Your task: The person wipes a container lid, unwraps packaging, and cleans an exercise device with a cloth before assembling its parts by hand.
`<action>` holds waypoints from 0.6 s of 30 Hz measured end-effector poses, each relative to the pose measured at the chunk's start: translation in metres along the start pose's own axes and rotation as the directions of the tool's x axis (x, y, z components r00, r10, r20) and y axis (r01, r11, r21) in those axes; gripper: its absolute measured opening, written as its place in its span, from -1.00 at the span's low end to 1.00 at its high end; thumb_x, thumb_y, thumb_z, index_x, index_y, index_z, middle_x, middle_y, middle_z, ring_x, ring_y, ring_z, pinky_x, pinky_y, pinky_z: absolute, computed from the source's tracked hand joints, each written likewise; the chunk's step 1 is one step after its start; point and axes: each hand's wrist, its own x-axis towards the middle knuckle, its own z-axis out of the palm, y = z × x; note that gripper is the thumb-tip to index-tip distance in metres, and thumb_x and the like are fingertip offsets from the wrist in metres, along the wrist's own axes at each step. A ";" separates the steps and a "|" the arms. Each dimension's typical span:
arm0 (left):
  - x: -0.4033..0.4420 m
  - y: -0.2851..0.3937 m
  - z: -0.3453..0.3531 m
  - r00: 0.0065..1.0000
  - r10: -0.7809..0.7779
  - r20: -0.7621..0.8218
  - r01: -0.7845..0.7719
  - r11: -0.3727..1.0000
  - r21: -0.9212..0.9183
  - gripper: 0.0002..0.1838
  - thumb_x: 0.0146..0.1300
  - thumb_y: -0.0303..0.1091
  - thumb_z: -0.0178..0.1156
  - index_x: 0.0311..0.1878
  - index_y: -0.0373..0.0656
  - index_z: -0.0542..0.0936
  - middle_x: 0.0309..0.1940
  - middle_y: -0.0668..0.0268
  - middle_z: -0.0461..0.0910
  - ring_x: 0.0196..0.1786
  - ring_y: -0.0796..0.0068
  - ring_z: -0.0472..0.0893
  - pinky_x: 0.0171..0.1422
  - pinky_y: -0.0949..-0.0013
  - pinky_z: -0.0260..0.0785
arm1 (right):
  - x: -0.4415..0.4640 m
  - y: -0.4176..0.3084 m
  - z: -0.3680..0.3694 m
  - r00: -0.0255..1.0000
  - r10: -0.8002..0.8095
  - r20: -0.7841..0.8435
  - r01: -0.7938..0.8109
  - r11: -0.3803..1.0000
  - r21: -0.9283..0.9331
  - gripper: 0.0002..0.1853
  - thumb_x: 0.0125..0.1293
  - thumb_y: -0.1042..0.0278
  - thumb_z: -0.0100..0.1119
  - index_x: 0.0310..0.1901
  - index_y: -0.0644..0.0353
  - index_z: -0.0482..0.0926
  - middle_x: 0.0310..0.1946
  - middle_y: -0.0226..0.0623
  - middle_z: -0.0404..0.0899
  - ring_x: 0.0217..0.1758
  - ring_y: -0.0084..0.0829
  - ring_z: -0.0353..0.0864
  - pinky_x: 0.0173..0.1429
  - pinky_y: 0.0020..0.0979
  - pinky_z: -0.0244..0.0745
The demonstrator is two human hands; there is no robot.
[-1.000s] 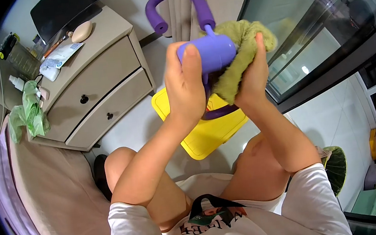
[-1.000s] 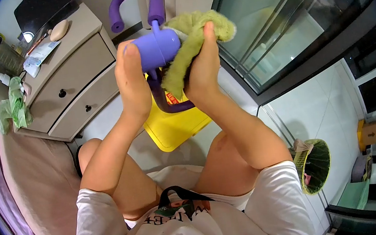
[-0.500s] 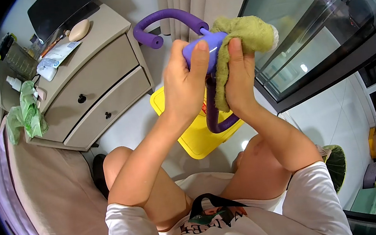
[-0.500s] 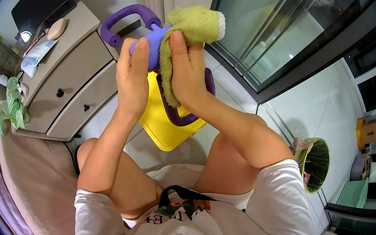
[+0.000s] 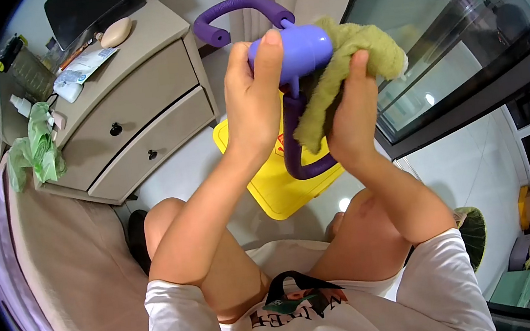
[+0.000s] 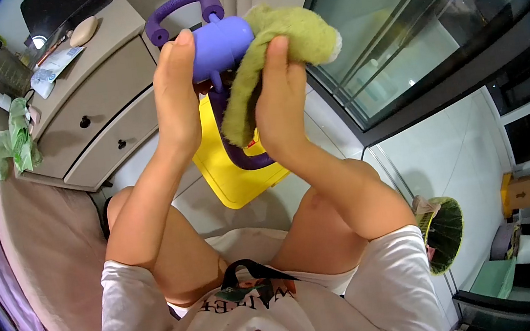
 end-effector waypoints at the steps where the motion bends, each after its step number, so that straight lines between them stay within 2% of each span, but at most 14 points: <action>1: 0.001 -0.001 0.000 1.000 0.014 -0.008 -0.014 1.000 0.014 -0.61 0.36 0.03 -0.09 -0.37 -0.12 0.37 -0.52 0.47 0.35 -0.47 0.71 0.26 -0.36 0.57 0.11 | -0.005 0.000 0.001 0.999 -0.010 -0.033 0.008 0.998 -0.059 -0.45 0.44 -0.12 -0.33 0.04 0.28 0.34 -0.05 -0.23 0.45 -0.02 -0.42 0.51 0.07 -0.37 0.44; 2: 0.001 -0.002 -0.001 1.000 0.012 -0.005 -0.011 1.000 0.011 -0.61 0.36 0.03 -0.09 -0.37 -0.12 0.37 -0.52 0.47 0.35 -0.47 0.71 0.26 -0.36 0.57 0.11 | -0.010 0.001 0.001 1.000 0.008 -0.021 -0.009 0.997 -0.077 -0.48 0.43 -0.10 -0.27 0.04 0.28 0.34 -0.06 -0.26 0.46 -0.03 -0.48 0.49 0.06 -0.44 0.41; 4: 0.002 -0.006 -0.002 0.998 0.060 -0.005 -0.060 0.998 0.028 -0.53 0.32 0.09 0.01 -0.34 -0.22 0.31 -0.50 0.36 0.36 -0.42 0.67 0.35 -0.37 0.54 0.29 | -0.014 0.008 -0.005 0.997 0.051 0.056 -0.046 0.995 -0.086 -0.54 0.43 0.00 -0.16 0.04 0.30 0.35 -0.06 -0.28 0.46 -0.02 -0.53 0.46 0.05 -0.46 0.39; 5: 0.001 -0.007 -0.001 0.998 0.059 -0.003 -0.059 0.998 0.026 -0.53 0.32 0.09 0.01 -0.34 -0.22 0.31 -0.50 0.36 0.36 -0.42 0.67 0.35 -0.37 0.54 0.29 | -0.014 0.011 -0.005 0.997 0.050 0.053 -0.045 0.995 -0.087 -0.54 0.43 0.00 -0.16 0.04 0.30 0.35 -0.06 -0.28 0.46 -0.02 -0.53 0.46 0.05 -0.46 0.39; 7: 0.001 -0.008 0.004 0.995 0.094 -0.025 -0.093 0.994 0.065 -0.51 0.32 0.09 0.00 -0.26 -0.24 0.27 -0.39 0.29 0.38 -0.34 0.61 0.38 -0.27 0.49 0.32 | -0.013 0.015 -0.005 0.979 -0.058 0.198 0.096 0.977 -0.193 -0.61 0.39 0.13 -0.01 0.02 0.32 0.39 -0.08 -0.30 0.49 -0.04 -0.56 0.46 0.03 -0.49 0.38; 8: 0.000 -0.009 0.005 0.995 0.093 -0.024 -0.092 0.994 0.064 -0.51 0.32 0.09 0.00 -0.26 -0.24 0.27 -0.39 0.29 0.38 -0.34 0.61 0.38 -0.27 0.49 0.32 | -0.012 0.014 -0.005 0.979 -0.057 0.196 0.096 0.976 -0.194 -0.61 0.39 0.13 -0.01 0.02 0.32 0.39 -0.08 -0.30 0.49 -0.04 -0.56 0.46 0.03 -0.49 0.38; 10: -0.002 -0.011 0.008 0.997 0.073 0.017 -0.073 0.997 0.020 -0.49 0.33 0.11 -0.03 -0.18 -0.26 0.22 -0.28 0.20 0.37 -0.26 0.54 0.38 -0.17 0.44 0.32 | -0.009 0.013 -0.006 0.974 -0.027 0.227 0.078 0.973 -0.219 -0.74 0.33 0.37 0.07 -0.04 0.35 0.42 -0.14 -0.28 0.53 -0.10 -0.51 0.52 -0.04 -0.49 0.42; 14: 0.002 -0.016 0.007 0.992 0.124 0.031 -0.124 0.992 0.000 -0.47 0.34 0.12 -0.06 -0.15 -0.27 0.19 -0.25 0.18 0.37 -0.24 0.54 0.39 -0.16 0.44 0.32 | -0.008 0.017 -0.005 0.985 -0.050 0.167 0.076 0.985 -0.153 -0.73 0.34 0.36 0.08 -0.02 0.34 0.42 -0.13 -0.30 0.53 -0.11 -0.52 0.52 -0.04 -0.49 0.42; 16: 0.002 -0.015 0.006 0.992 0.106 0.069 -0.106 0.994 -0.011 -0.46 0.33 0.14 -0.07 -0.16 -0.26 0.19 -0.28 0.20 0.36 -0.23 0.58 0.37 -0.17 0.48 0.31 | -0.007 0.020 -0.003 0.990 -0.126 0.068 0.131 0.989 -0.067 -0.71 0.35 0.23 0.08 -0.08 0.30 0.49 -0.20 -0.37 0.56 -0.17 -0.59 0.51 -0.07 -0.50 0.42; 18: 0.001 -0.013 0.005 0.996 0.053 0.074 -0.052 0.999 -0.013 -0.53 0.35 0.08 -0.08 -0.15 -0.21 0.22 -0.30 0.28 0.36 -0.26 0.61 0.35 -0.17 0.50 0.27 | -0.006 0.021 -0.007 0.992 -0.115 0.059 0.119 0.989 -0.088 -0.71 0.35 0.23 0.08 -0.08 0.30 0.49 -0.21 -0.38 0.56 -0.18 -0.60 0.50 -0.09 -0.52 0.42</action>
